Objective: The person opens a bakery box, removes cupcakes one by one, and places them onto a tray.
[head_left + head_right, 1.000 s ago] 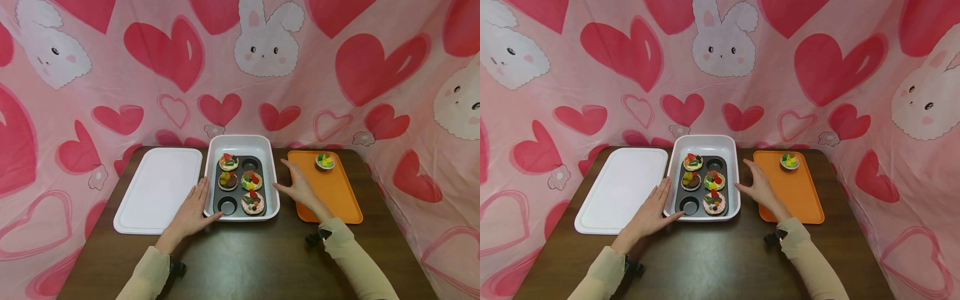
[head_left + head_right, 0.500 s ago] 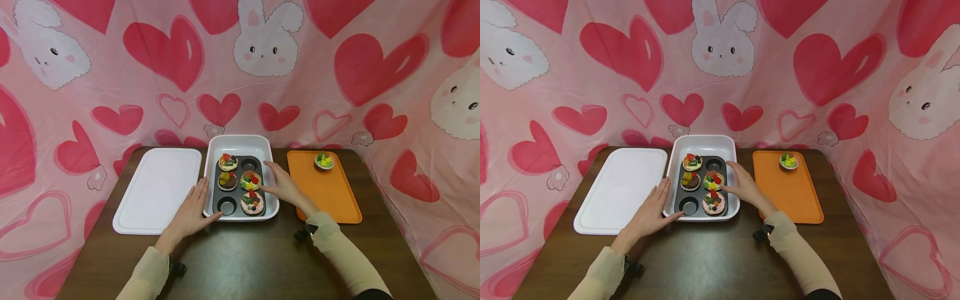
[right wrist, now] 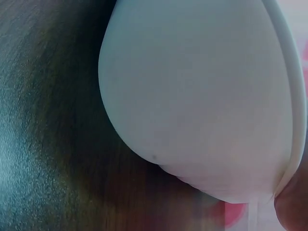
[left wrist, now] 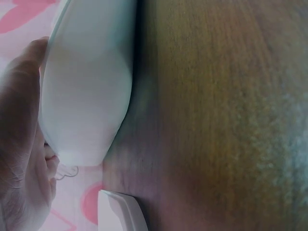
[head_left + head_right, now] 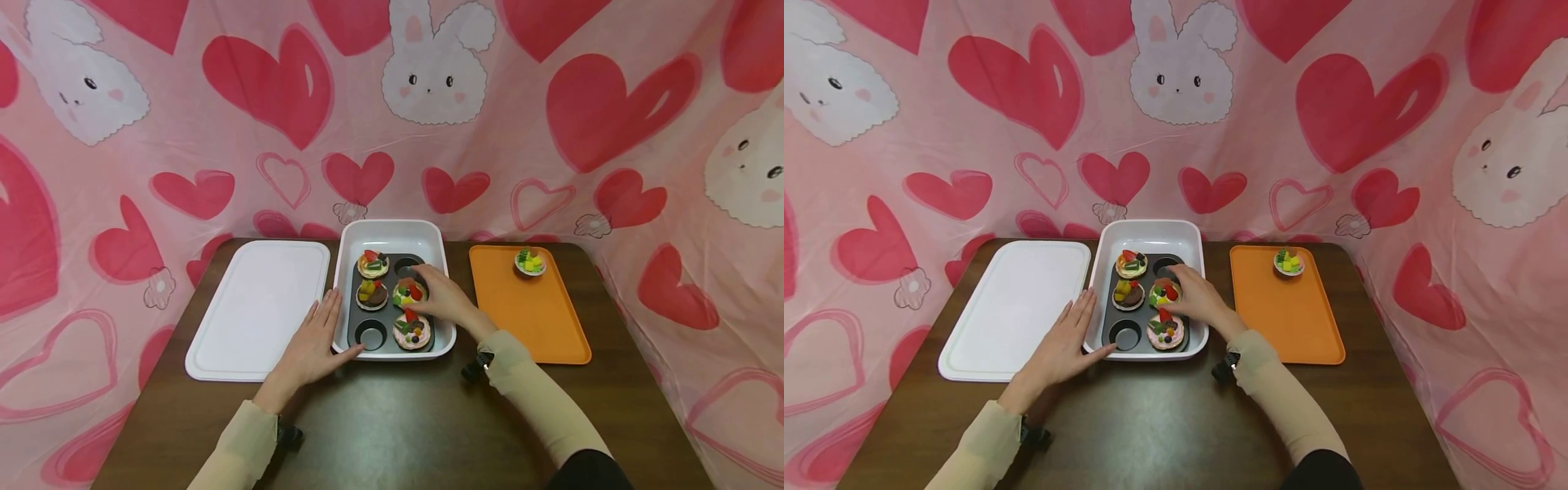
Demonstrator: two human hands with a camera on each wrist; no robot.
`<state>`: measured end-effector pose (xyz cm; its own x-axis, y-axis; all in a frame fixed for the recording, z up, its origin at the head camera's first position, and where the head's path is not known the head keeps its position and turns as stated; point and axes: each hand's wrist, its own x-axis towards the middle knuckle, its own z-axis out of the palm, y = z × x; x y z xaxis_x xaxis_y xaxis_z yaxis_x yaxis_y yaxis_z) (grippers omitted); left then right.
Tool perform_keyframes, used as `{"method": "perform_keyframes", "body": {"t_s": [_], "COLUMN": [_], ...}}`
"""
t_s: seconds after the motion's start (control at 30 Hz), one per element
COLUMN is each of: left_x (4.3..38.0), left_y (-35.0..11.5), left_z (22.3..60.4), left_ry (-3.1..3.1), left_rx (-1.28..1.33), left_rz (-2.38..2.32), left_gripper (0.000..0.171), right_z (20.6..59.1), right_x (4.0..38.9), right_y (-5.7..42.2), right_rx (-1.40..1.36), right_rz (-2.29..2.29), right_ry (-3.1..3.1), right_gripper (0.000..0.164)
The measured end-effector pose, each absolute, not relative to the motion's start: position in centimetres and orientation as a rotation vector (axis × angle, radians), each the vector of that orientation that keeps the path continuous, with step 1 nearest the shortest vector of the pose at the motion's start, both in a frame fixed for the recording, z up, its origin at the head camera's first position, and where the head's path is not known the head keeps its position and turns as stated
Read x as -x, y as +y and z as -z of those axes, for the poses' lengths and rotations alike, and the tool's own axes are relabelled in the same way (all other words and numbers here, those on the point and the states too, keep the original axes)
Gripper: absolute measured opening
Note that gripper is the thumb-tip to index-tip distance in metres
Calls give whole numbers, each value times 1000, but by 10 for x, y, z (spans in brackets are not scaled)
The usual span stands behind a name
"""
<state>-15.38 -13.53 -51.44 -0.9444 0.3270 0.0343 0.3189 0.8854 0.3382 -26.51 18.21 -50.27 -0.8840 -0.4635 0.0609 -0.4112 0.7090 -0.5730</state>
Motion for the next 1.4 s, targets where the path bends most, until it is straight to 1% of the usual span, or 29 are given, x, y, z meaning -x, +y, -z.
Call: {"method": "perform_keyframes", "body": {"t_s": [0.17,0.43,0.87,1.4], "left_x": [153,153,154,157], "left_y": [-135,-134,-135,-132], "left_z": [516,516,516,516], "left_ry": [3028,3022,3029,3016], "left_rx": [-519,-507,-512,-491], "left_rz": [-536,-557,-556,-542], "left_gripper": [121,120,119,119], "right_z": [503,510,512,510], "right_x": [265,264,263,266], "right_y": [181,180,174,172], "right_rx": [723,786,707,706], "right_rz": [865,757,686,621], "right_ry": [2813,2921,2984,2972], "right_gripper": [88,78,74,69]}}
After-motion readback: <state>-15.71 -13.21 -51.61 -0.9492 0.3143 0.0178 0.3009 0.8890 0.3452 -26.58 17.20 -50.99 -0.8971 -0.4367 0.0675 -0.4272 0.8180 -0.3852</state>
